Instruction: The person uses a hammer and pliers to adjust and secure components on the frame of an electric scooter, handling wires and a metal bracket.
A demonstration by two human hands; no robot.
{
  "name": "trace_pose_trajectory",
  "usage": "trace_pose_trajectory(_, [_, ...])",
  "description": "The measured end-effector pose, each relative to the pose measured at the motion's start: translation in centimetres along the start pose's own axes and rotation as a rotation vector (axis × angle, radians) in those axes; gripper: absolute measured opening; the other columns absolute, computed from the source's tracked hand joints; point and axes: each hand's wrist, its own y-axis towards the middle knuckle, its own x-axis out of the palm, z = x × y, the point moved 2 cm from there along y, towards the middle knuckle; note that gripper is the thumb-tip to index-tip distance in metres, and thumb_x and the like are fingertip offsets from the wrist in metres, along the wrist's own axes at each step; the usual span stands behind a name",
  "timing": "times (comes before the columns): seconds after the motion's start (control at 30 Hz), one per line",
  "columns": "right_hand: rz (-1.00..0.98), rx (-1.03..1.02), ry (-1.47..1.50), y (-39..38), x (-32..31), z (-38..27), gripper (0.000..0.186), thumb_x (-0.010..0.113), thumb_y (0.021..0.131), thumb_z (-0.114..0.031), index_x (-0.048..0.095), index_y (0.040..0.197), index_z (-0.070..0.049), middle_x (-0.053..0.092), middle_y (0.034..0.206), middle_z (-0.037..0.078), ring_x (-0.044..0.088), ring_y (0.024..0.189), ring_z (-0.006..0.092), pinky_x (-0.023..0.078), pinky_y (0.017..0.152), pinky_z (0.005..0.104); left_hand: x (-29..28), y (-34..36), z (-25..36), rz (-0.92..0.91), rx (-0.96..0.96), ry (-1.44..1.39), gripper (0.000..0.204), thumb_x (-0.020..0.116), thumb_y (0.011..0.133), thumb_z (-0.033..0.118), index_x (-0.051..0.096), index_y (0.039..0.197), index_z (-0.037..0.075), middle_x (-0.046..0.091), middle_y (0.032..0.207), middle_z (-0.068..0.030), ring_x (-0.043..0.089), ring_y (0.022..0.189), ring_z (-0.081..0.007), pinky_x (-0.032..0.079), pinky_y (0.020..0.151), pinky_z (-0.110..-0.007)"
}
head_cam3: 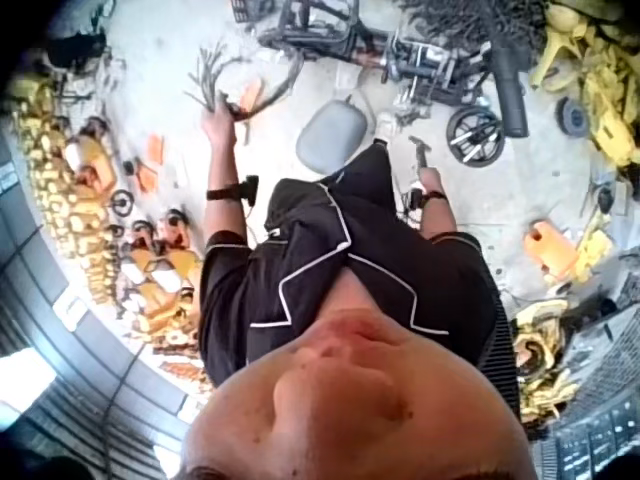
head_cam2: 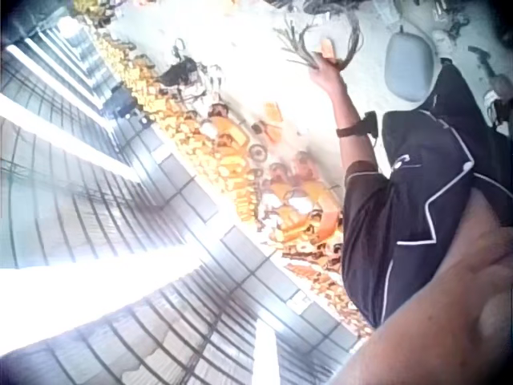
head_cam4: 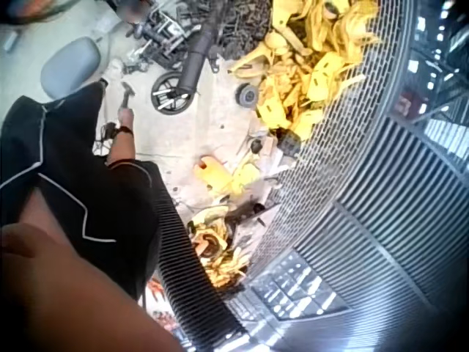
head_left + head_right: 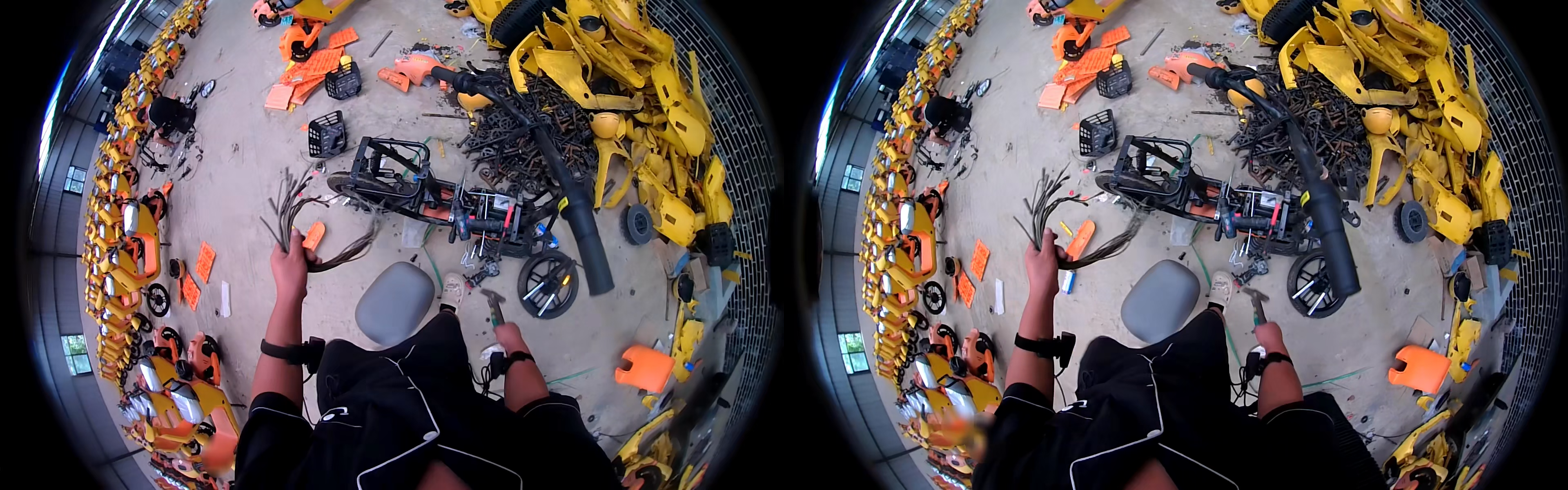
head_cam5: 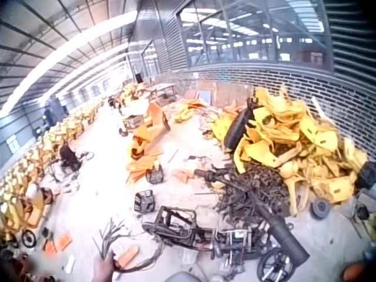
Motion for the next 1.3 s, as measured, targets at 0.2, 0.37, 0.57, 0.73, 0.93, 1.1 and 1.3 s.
trace_pose_trajectory(0.2, [0.072, -0.026, 0.347, 3.6, -14.0, -15.8, 0.037, 0.071, 0.086, -0.034, 0.068, 0.09, 0.003, 0.068, 0.07, 0.015, 0.069, 0.063, 0.0294, 0.052, 0.058, 0.0418, 14.6, 2.4, 0.3, -0.266, -0.077, -0.099, 0.033, 0.054, 0.108, 0.033, 0.053, 0.104, 0.0, 0.063, 0.068, -0.0102, 0.063, 0.052, -0.019, 0.05, 0.049, -0.03])
trace_pose_trajectory(0.37, [0.016, 0.022, 0.905, 5.6, -16.8, -20.4, 0.019, 0.067, 0.097, -0.024, 0.06, 0.091, -0.008, 0.055, 0.065, 0.001, 0.046, 0.045, 0.01, 0.034, 0.041, 0.0267, 24.9, 3.8, -3.1, -0.568, -0.204, -0.203, 0.034, 0.053, 0.108, 0.034, 0.052, 0.108, 0.001, 0.065, 0.073, -0.0131, 0.063, 0.054, -0.0202, 0.052, 0.053, -0.031])
trace_pose_trajectory(0.57, [0.153, 0.12, 1.792, 9.0, -10.3, -22.7, 0.021, 0.065, 0.1, -0.027, 0.058, 0.091, -0.01, 0.05, 0.066, -0.002, 0.042, 0.048, 0.0078, 0.033, 0.043, 0.0231, 34.0, 7.5, -9.3, -0.698, -0.269, -0.349, 0.031, 0.051, 0.109, 0.032, 0.05, 0.113, 0.001, 0.066, 0.076, -0.0126, 0.064, 0.054, -0.018, 0.052, 0.051, -0.029])
trace_pose_trajectory(0.73, [0.221, 0.041, 2.364, 10.8, -3.3, -22.0, 0.024, 0.058, 0.104, -0.027, 0.056, 0.097, -0.004, 0.047, 0.07, -0.001, 0.039, 0.051, 0.0074, 0.033, 0.043, 0.0205, 43.7, 9.4, -15.8, -0.875, -0.333, -0.303, 0.032, 0.05, 0.109, 0.033, 0.046, 0.104, 0.001, 0.063, 0.071, -0.0113, 0.062, 0.05, -0.0174, 0.05, 0.048, -0.029])
trace_pose_trajectory(0.93, [0.299, -0.06, 2.399, 12.3, 1.5, -19.4, 0.026, 0.055, 0.106, -0.026, 0.055, 0.099, -0.001, 0.043, 0.07, -0.001, 0.038, 0.051, 0.0077, 0.033, 0.042, 0.0212, 47.6, 10.1, -23.7, -0.918, -0.5, -0.289, 0.033, 0.055, 0.107, 0.033, 0.046, 0.101, 0.003, 0.061, 0.069, -0.0091, 0.057, 0.046, -0.0168, 0.046, 0.046, -0.03])
trace_pose_trajectory(1.1, [0.474, -0.185, 2.369, 16.3, 1.1, -20.5, 0.025, 0.054, 0.106, -0.025, 0.053, 0.098, -0.002, 0.042, 0.07, -0.001, 0.037, 0.051, 0.0073, 0.034, 0.042, 0.0213, 49.4, 11.5, -26.8, -1.118, -0.417, -0.187, 0.031, 0.057, 0.106, 0.032, 0.05, 0.104, 0.002, 0.06, 0.068, -0.0076, 0.054, 0.045, -0.0153, 0.045, 0.042, -0.03])
trace_pose_trajectory(1.3, [0.475, -0.424, 2.353, 19.0, 2.5, -19.4, 0.026, 0.056, 0.106, -0.027, 0.054, 0.1, -0.001, 0.046, 0.072, 0.001, 0.039, 0.053, 0.0073, 0.034, 0.044, 0.021, 51.7, 16.6, -30.2, -1.171, -0.215, -0.226, 0.029, 0.059, 0.105, 0.031, 0.051, 0.098, 0.004, 0.054, 0.065, -0.0036, 0.047, 0.045, -0.0117, 0.04, 0.041, -0.029])
